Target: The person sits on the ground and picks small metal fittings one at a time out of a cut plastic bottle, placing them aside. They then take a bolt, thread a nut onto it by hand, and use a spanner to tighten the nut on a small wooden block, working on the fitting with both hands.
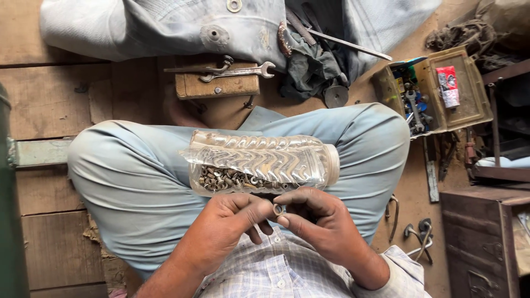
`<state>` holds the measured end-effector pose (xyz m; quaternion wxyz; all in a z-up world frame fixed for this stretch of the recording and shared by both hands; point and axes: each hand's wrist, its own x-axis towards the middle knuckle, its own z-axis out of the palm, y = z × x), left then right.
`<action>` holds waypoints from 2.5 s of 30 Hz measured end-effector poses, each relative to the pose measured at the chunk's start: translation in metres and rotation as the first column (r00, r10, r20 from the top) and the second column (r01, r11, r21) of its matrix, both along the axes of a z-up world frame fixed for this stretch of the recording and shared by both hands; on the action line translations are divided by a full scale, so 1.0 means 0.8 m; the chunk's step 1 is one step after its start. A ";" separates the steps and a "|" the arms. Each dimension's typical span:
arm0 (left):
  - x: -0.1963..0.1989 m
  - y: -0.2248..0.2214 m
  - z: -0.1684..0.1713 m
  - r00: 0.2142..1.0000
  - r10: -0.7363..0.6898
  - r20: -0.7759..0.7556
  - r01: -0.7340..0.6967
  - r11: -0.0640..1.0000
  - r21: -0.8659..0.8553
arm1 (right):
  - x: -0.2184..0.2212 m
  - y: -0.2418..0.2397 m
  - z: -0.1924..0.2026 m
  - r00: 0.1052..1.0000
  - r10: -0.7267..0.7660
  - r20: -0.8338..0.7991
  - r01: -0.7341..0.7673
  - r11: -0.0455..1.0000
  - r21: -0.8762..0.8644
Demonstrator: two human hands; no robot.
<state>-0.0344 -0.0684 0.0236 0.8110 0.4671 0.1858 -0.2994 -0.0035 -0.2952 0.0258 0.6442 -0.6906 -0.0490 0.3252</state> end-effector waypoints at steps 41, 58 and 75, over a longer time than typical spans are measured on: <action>0.006 0.002 0.023 0.745 -0.591 0.308 -0.110 0.347 0.931 | 0.136 0.009 0.020 0.520 0.398 0.756 0.100 0.851 -0.516; -0.036 0.017 -0.007 0.592 -0.721 0.360 0.015 0.457 0.889 | 0.156 0.010 0.001 0.849 0.138 0.510 0.064 0.931 -0.358; -0.049 0.039 0.015 0.680 -0.615 0.399 0.027 0.565 0.825 | 0.132 -0.003 0.020 0.741 0.261 0.618 0.054 0.895 -0.443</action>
